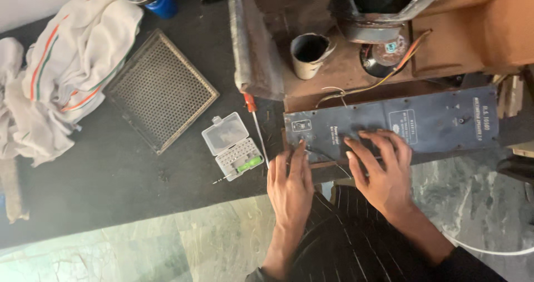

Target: The person uses a red-handled screwdriver to tighten screws on a black power supply unit inside a wooden box. They then remove the unit from the box and place it on the workbench.

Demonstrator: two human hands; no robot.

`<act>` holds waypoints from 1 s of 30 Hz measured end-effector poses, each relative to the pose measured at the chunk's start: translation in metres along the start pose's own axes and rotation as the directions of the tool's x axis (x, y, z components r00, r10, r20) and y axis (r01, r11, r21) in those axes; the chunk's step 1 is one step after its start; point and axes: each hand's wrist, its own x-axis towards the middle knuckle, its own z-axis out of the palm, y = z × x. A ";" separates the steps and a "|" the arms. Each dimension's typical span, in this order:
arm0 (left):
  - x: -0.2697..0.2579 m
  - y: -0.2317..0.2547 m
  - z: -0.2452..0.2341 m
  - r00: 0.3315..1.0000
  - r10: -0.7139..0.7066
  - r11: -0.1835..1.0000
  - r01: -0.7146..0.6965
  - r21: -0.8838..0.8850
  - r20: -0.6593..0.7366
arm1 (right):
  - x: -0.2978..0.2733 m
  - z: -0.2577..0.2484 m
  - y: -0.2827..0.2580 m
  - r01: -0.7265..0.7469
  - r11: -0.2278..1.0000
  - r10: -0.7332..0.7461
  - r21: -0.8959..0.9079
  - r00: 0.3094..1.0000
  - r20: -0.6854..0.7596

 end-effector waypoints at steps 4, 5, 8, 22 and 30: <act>0.002 -0.030 -0.002 0.954 -0.275 0.953 0.254 -0.165 -0.119 | 0.006 0.002 -0.011 0.061 0.995 -0.060 0.076 0.998 -0.013; 0.009 -0.044 0.000 0.907 -0.401 0.904 0.369 -0.214 -0.132 | 0.007 0.003 -0.013 0.049 0.989 -0.049 0.136 0.999 -0.006; 0.034 -0.077 0.013 0.910 -0.391 0.911 0.361 -0.200 -0.139 | 0.006 0.001 -0.018 -0.004 0.953 -0.008 0.302 0.999 0.038; 0.113 -0.102 0.053 0.911 -0.365 0.919 0.385 0.081 -0.191 | 0.002 -0.002 -0.024 -0.673 0.533 0.316 0.512 0.720 0.618; 0.080 -0.028 -0.026 0.736 -0.677 0.694 0.646 -0.318 0.014 | 0.027 0.012 -0.051 -0.376 0.609 -0.011 0.698 0.876 0.481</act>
